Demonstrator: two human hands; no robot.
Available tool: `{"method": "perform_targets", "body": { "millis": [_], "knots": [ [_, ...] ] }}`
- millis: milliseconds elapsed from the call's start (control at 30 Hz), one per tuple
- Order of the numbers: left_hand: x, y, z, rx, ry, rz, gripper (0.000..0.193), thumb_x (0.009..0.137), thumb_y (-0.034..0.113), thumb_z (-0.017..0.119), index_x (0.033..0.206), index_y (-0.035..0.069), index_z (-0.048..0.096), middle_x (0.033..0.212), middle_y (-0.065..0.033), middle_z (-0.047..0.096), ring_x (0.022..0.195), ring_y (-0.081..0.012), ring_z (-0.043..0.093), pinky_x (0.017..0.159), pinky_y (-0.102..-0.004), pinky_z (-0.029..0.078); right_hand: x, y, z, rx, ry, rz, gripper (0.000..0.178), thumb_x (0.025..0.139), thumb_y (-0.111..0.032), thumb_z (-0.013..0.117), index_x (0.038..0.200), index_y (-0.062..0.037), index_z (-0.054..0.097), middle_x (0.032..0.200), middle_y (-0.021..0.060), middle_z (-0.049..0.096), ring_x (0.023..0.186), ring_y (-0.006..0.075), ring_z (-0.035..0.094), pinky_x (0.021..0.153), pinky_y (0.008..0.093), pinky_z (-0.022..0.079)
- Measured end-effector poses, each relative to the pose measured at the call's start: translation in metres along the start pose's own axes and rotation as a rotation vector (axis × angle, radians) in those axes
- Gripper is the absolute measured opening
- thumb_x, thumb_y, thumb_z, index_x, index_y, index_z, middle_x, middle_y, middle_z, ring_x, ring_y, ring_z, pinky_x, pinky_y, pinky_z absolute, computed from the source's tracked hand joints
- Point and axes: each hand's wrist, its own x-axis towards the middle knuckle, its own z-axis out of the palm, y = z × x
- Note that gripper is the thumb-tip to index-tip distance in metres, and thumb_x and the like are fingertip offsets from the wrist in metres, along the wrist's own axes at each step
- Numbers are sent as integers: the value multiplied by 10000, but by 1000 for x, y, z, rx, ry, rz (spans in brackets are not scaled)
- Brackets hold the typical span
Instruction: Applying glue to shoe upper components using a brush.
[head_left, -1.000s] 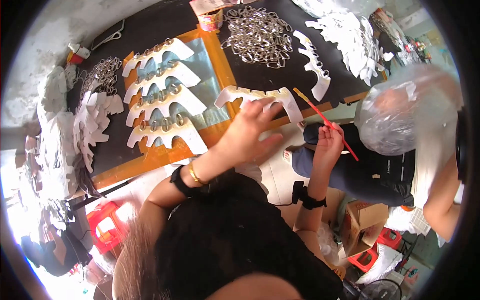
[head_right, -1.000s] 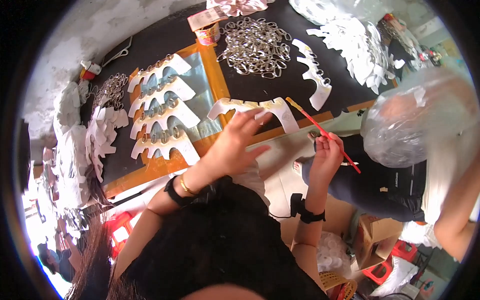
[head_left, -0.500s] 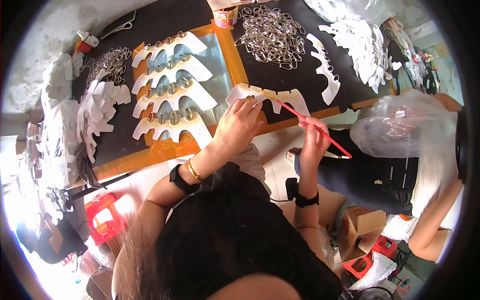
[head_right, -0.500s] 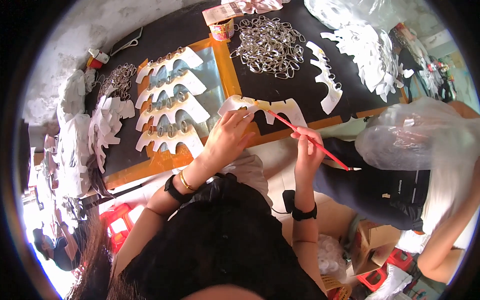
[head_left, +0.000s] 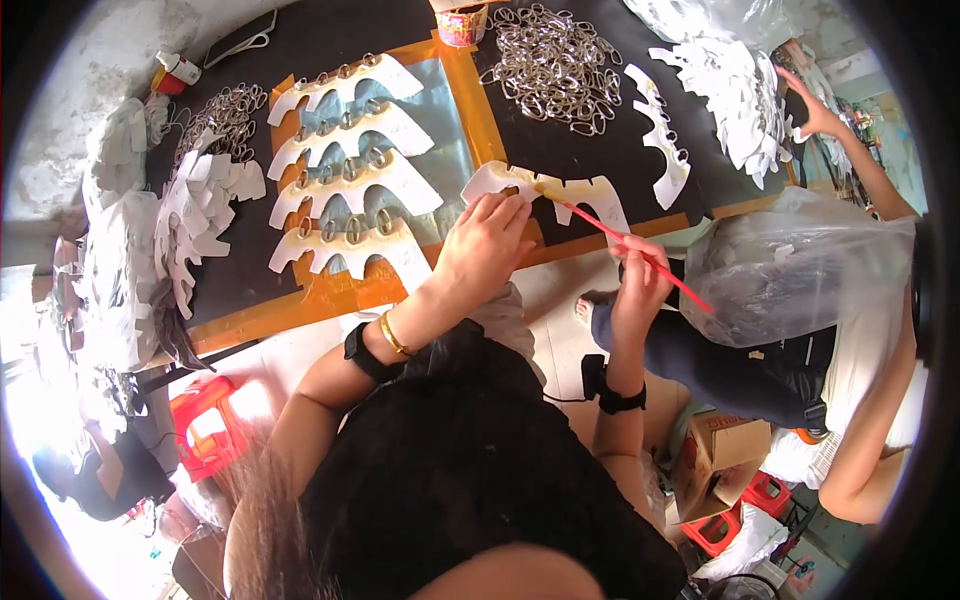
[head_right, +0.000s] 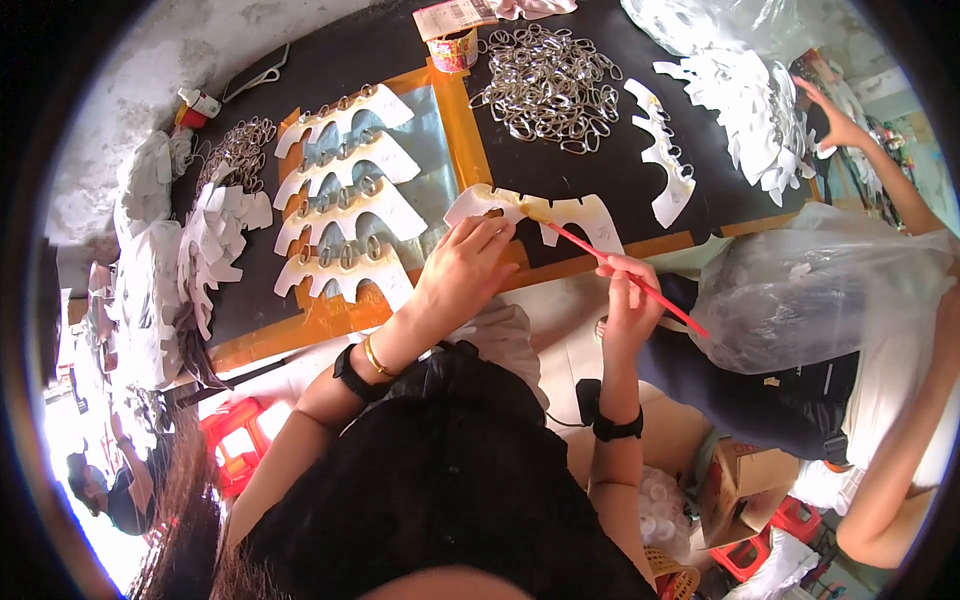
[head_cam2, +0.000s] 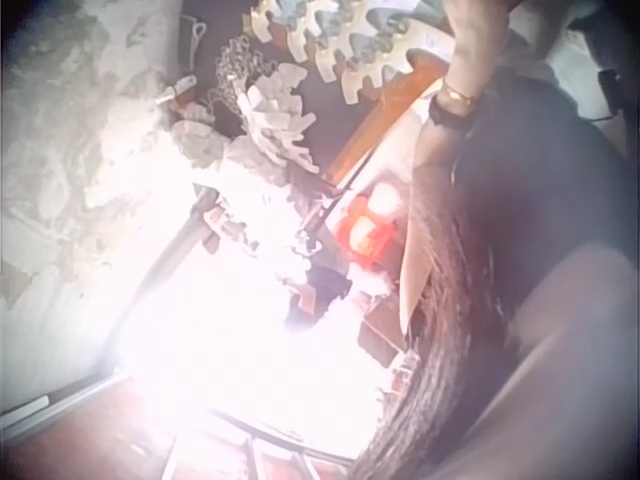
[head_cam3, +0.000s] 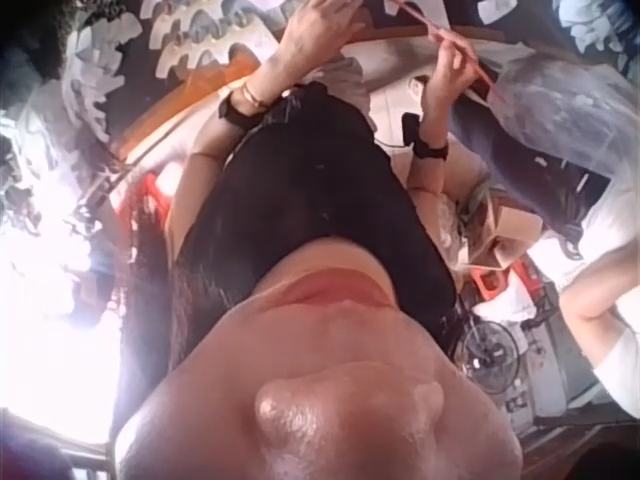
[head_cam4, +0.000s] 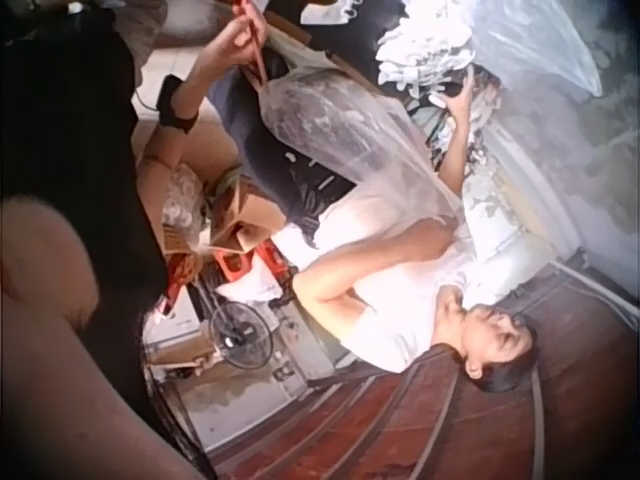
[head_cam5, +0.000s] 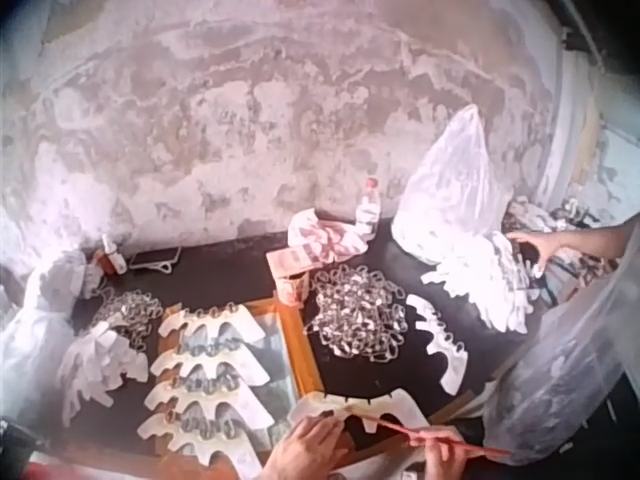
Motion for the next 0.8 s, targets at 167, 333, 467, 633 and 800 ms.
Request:
{"method": "perform_targets", "body": {
  "millis": [167, 333, 467, 633, 800],
  "knots": [
    [8, -2, 2, 26, 4, 2, 477, 728, 168, 698, 1131, -40, 552, 1147, -116, 544, 1058, -262, 512, 907, -367, 442, 10, -6, 15, 56, 3, 0, 133, 872, 14, 500, 972, 26, 587, 941, 129, 612, 785, 181, 611, 768, 305, 496],
    [10, -5, -2, 52, 29, 9, 504, 718, 200, 709, 1132, -40, 549, 1148, -122, 543, 1062, -268, 510, 918, -370, 435, 15, 1, 1, 21, 68, 2, 105, 868, -11, 521, 944, 20, 587, 936, 120, 609, 773, 175, 610, 741, 283, 486],
    [-3, 0, 2, 132, -22, -47, 537, 751, 291, 687, 1179, 6, 533, 1179, -104, 537, 1104, -285, 485, 946, -382, 420, 22, -29, 1, 192, 129, -73, 105, 886, -53, 533, 957, 7, 582, 953, 123, 605, 794, 185, 595, 755, 304, 478],
    [-16, 0, 10, 163, -25, 20, 606, 738, 362, 684, 1195, -6, 531, 1221, -98, 526, 1141, -263, 473, 1018, -396, 361, 84, -85, 55, -2, -104, -226, 128, 926, -39, 489, 1005, 18, 573, 948, 115, 610, 796, 144, 598, 762, 275, 473],
    [-16, -3, 10, 165, -11, 35, 610, 753, 377, 666, 1200, -13, 525, 1227, -101, 515, 1163, -254, 459, 1032, -396, 345, 171, -108, 137, -57, -299, -355, 139, 933, -89, 531, 963, 34, 587, 869, 76, 615, 780, 113, 606, 699, 237, 493]
  ]
}}
